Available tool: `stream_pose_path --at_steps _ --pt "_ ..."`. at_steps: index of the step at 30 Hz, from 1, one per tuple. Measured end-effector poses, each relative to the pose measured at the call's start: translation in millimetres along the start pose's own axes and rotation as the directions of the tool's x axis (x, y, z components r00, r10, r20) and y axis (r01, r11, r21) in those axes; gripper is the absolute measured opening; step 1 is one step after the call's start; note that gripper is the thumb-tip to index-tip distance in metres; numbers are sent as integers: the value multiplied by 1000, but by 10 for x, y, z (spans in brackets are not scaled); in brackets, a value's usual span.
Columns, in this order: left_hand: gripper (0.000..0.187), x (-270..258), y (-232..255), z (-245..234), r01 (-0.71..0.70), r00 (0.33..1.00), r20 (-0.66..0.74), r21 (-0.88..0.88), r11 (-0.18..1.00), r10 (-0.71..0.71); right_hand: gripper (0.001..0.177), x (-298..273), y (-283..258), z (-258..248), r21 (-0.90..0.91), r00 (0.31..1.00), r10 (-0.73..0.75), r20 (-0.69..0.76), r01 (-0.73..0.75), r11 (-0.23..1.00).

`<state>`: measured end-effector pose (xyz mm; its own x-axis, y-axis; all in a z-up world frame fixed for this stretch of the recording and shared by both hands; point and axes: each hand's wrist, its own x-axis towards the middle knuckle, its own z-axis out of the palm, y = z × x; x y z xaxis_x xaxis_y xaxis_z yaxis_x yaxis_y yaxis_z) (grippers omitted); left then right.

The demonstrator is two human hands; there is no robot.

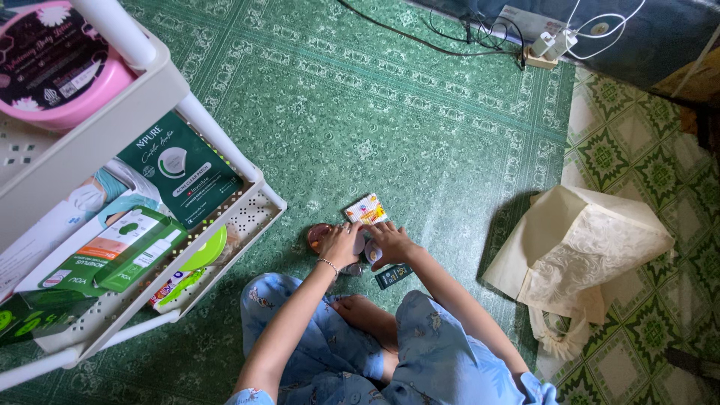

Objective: The person organizes beauty products by placing various bottles, tubes, and containers onto the middle shelf of a rolling plastic cart.

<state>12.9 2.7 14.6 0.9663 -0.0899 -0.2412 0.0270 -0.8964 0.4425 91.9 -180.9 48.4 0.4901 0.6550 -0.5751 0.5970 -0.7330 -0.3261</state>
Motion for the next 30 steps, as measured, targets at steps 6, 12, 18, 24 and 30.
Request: stream_pose_path --at_steps 6,12,18,24,30 --pt "111 48 -94 -220 -98 954 -297 -217 971 30 97 95 208 27 155 928 -35 -370 98 983" --pt "111 -53 93 -782 -204 912 -402 -255 945 88 60 271 123 -285 764 921 108 -375 242 598" --pt "107 -342 468 -1507 -384 727 -665 -188 904 170 46 -38 -318 -931 955 956 15 -293 292 40" --pt "120 -784 614 -2268 -533 654 -750 -371 760 93 38 -467 -860 -1599 929 949 -77 -307 281 -239" --pt "107 -1318 775 -2758 -599 555 -824 -303 741 112 32 -919 -1548 -2163 929 916 -178 -361 334 -161"
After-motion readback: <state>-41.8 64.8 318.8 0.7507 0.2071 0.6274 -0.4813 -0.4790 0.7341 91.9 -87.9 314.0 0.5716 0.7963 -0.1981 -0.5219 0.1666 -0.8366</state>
